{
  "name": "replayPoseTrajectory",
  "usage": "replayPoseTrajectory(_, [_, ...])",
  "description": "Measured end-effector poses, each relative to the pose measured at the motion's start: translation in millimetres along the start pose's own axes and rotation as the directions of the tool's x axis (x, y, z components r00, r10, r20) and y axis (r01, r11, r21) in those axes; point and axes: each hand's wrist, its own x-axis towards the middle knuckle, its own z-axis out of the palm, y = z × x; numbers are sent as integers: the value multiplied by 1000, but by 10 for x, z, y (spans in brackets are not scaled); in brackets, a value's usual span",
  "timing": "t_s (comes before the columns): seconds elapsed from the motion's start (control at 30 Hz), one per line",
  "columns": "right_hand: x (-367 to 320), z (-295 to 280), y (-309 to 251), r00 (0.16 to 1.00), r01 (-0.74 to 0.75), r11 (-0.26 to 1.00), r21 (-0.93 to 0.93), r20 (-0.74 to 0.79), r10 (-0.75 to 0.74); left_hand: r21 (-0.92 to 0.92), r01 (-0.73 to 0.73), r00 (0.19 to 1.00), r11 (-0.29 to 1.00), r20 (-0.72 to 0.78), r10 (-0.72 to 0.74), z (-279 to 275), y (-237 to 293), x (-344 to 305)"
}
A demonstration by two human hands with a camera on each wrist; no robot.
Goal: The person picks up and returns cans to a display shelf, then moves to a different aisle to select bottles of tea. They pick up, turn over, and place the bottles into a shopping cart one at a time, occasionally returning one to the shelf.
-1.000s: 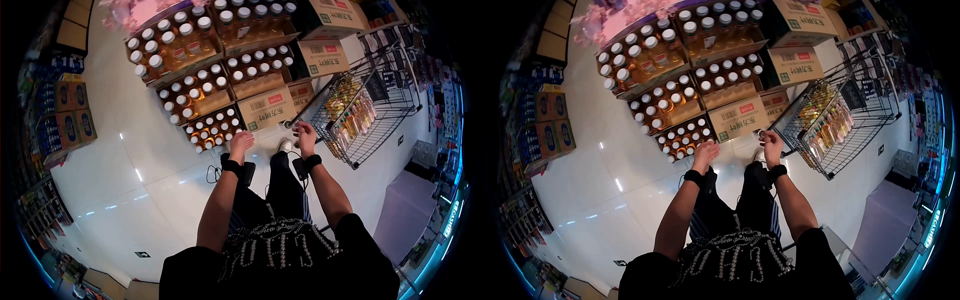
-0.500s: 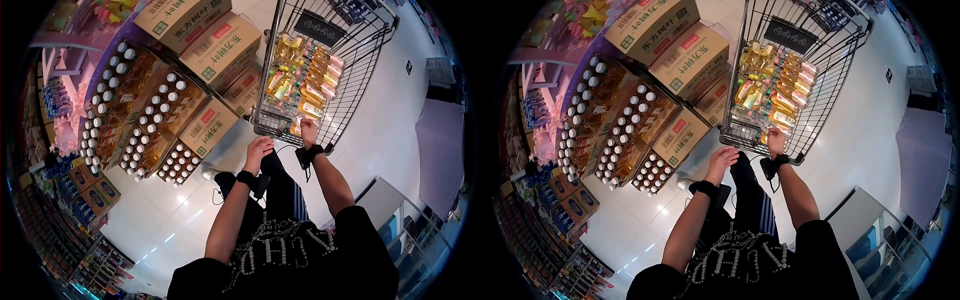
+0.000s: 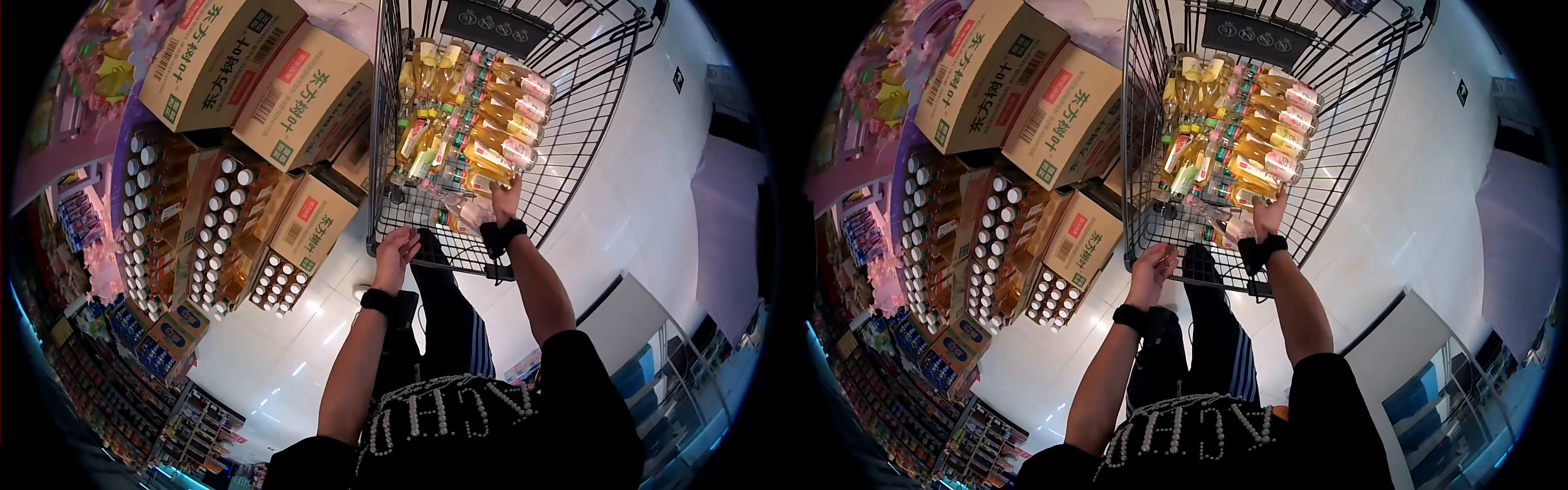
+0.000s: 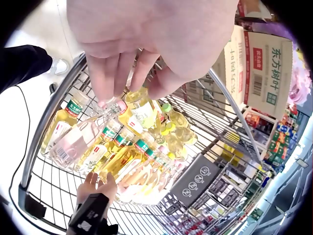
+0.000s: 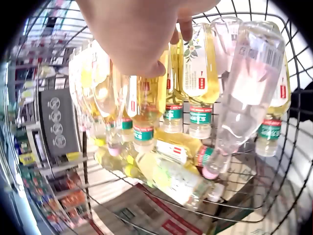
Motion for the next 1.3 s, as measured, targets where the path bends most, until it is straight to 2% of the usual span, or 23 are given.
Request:
replayPoseTrajectory(0.13, [456, 132, 14, 999, -37, 984, 177, -18, 41, 1, 48, 998, 999, -52, -48, 49, 65, 129])
replayPoseTrajectory(0.17, [610, 153, 192, 978, -193, 969, 157, -51, 203, -15, 45, 998, 999, -35, -46, 34, 84, 137])
replayPoseTrajectory(0.2, [749, 120, 363, 977, -197, 969, 152, -49, 206, -19, 49, 998, 999, -39, -50, 20, 99, 147])
replayPoseTrajectory(0.27, [825, 107, 336, 957, -290, 951, -107, -34, 288, -42, 69, 998, 997, -10, -70, -6, 137, 139])
replayPoseTrajectory(0.3, [786, 75, 177, 904, -427, 904, -34, 15, 428, -45, 76, 997, 996, 8, -76, -18, 156, 139])
replayPoseTrajectory(0.33, [723, 103, 77, 902, -430, 902, -37, 17, 430, -47, 77, 997, 996, 4, -77, -16, 163, 138])
replayPoseTrajectory(0.4, [576, 156, -64, 917, -367, 844, 392, 0, 399, -57, 81, 997, 995, 24, -80, -29, 178, 109])
replayPoseTrajectory(0.43, [475, 136, -342, 903, -413, 841, 348, 34, 429, -67, 83, 996, 994, 17, -82, -29, 175, 115])
replayPoseTrajectory(0.47, [518, 110, -274, 904, -410, 842, 350, 34, 426, -67, 81, 997, 994, 20, -80, -27, 176, 126])
replayPoseTrajectory(0.53, [599, 29, -71, 831, -547, 780, 306, 86, 549, -58, 90, 996, 994, 7, -90, -24, 172, 137])
replayPoseTrajectory(0.57, [567, 32, -6, 789, -596, 658, 459, 186, 585, -59, 89, 996, 994, 9, -89, -34, 167, 140])
replayPoseTrajectory(0.6, [537, 53, 55, 790, -595, 659, 460, 187, 584, -66, 86, 996, 994, 22, -85, -47, 167, 143])
replayPoseTrajectory(0.67, [431, 103, 58, 735, -665, 526, 530, 343, 584, -74, 83, 996, 994, 37, -80, -56, 173, 137])
replayPoseTrajectory(0.73, [244, 89, -67, 731, -673, 549, 496, 334, 595, -70, 90, 996, 993, 33, -88, -58, 181, 133])
replayPoseTrajectory(0.8, [76, 106, -229, 625, -756, 334, 562, 469, 625, -77, 83, 996, 994, 42, -80, -78, 168, 138])
replayPoseTrajectory(0.83, [31, 82, -235, 563, -793, 286, 538, 468, 681, -80, 79, 996, 994, 49, -75, -76, 170, 136])
replayPoseTrajectory(1.0, [-154, 8, -225, 602, -792, 361, 492, 535, 593, -95, 64, 997, 993, 57, -59, -116, 145, 123])
replayPoseTrajectory(1.07, [-164, -37, -251, 522, -844, 228, 486, 641, 563, -108, 49, 997, 993, 63, -43, -128, 107, 122])
replayPoseTrajectory(1.13, [-290, -80, -411, 514, -853, 236, 466, 670, 536, -84, 38, 999, 996, 23, -37, -109, 104, 117])
replayPoseTrajectory(1.2, [-487, -68, -687, 519, -843, 399, 359, 738, 431, -57, 27, 1000, 998, -3, -27, -88, 83, 107])
replayPoseTrajectory(1.23, [-557, -54, -688, 500, -857, 360, 370, 767, 402, -25, 31, 999, 999, -34, -32, -76, 66, 95])
replayPoseTrajectory(1.27, [-584, -52, -640, 435, -884, 385, 266, 771, 466, -32, 18, 999, 999, -28, -19, -68, 54, 73])
replayPoseTrajectory(1.3, [-645, -65, -589, 432, -875, 414, 252, 791, 433, 6, 20, 999, 1000, -30, -19, -64, 43, 49])
